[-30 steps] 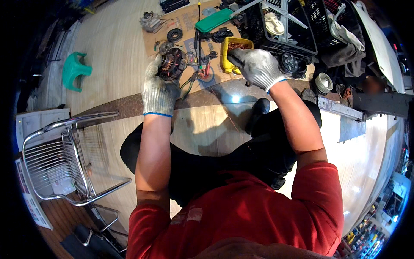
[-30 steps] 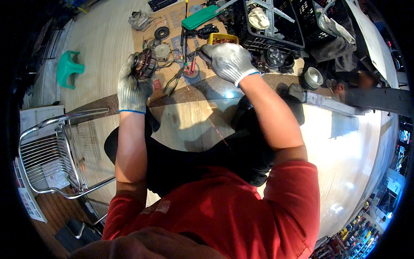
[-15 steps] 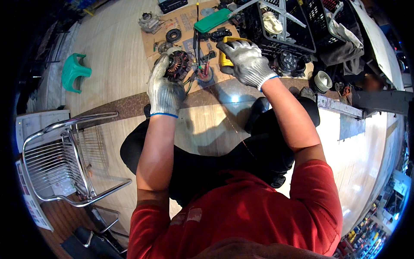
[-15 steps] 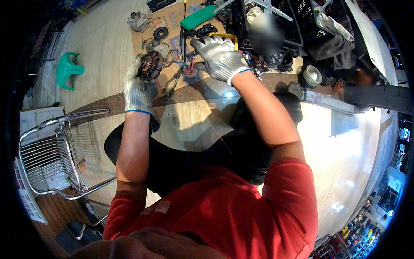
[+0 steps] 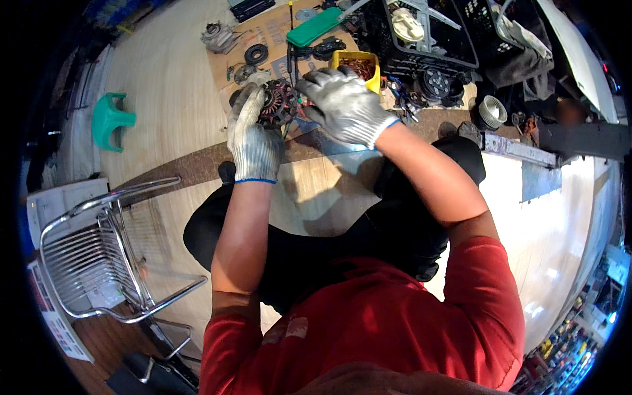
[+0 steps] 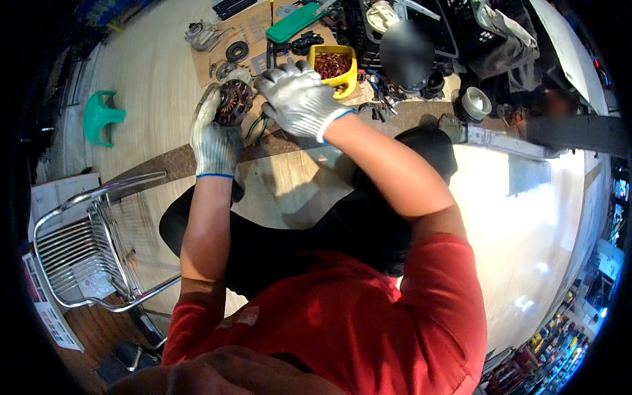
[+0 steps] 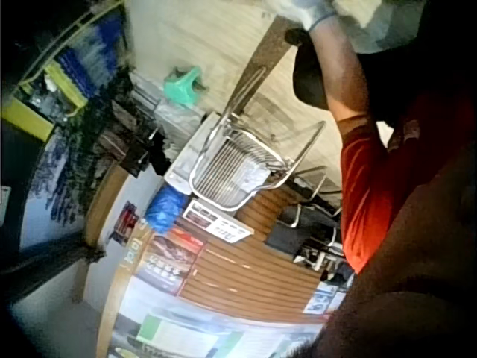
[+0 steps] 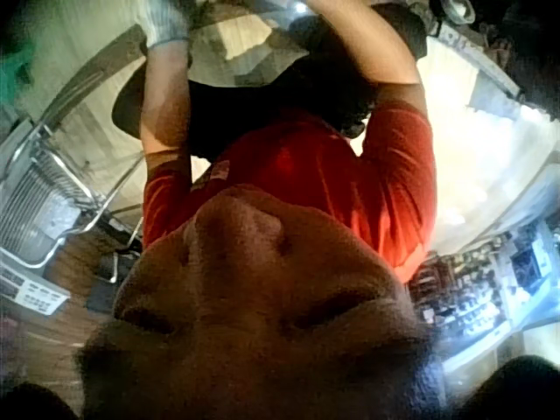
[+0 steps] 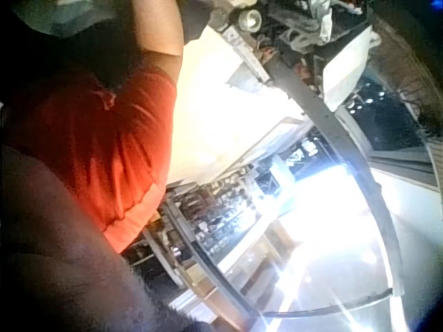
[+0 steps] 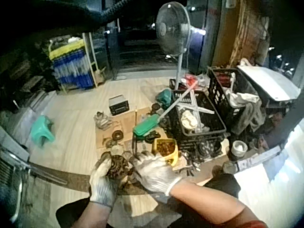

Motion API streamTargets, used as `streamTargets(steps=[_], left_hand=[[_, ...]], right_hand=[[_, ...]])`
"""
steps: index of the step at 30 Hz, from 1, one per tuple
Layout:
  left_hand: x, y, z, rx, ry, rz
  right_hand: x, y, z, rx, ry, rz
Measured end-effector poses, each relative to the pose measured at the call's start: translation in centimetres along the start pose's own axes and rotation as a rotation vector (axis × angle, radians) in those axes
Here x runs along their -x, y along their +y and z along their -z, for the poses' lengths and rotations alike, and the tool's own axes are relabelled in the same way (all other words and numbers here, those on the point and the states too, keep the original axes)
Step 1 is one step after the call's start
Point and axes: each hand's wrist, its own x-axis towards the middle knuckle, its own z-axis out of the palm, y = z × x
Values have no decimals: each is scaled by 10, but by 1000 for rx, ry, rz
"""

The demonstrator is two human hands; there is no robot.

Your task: The person holds an alternator stator and uses pliers to pull and manipulate the copper windings. They rotate the stator and adjust the wires by hand while sitting on the floor.

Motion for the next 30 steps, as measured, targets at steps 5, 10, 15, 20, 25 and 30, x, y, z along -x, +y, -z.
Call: streamTargets(steps=[5,10,15,20,25,30], left_hand=[[3,2,-4,-9,-54,111],[-13,22,13,126,-25,139],[-23,42,30,223,6,118],[-13,43,31,184,-28,148],[-18,37,42,181,-17,155],[-11,33,27,123,9,110]], right_hand=[[-2,12,-29,-116,70,-60],[0,31,-16,36,104,-60],[15,69,-5,67,116,-126],[37,112,6,101,75,-228],[48,120,28,157,80,-242],[37,103,54,254,436,-190]])
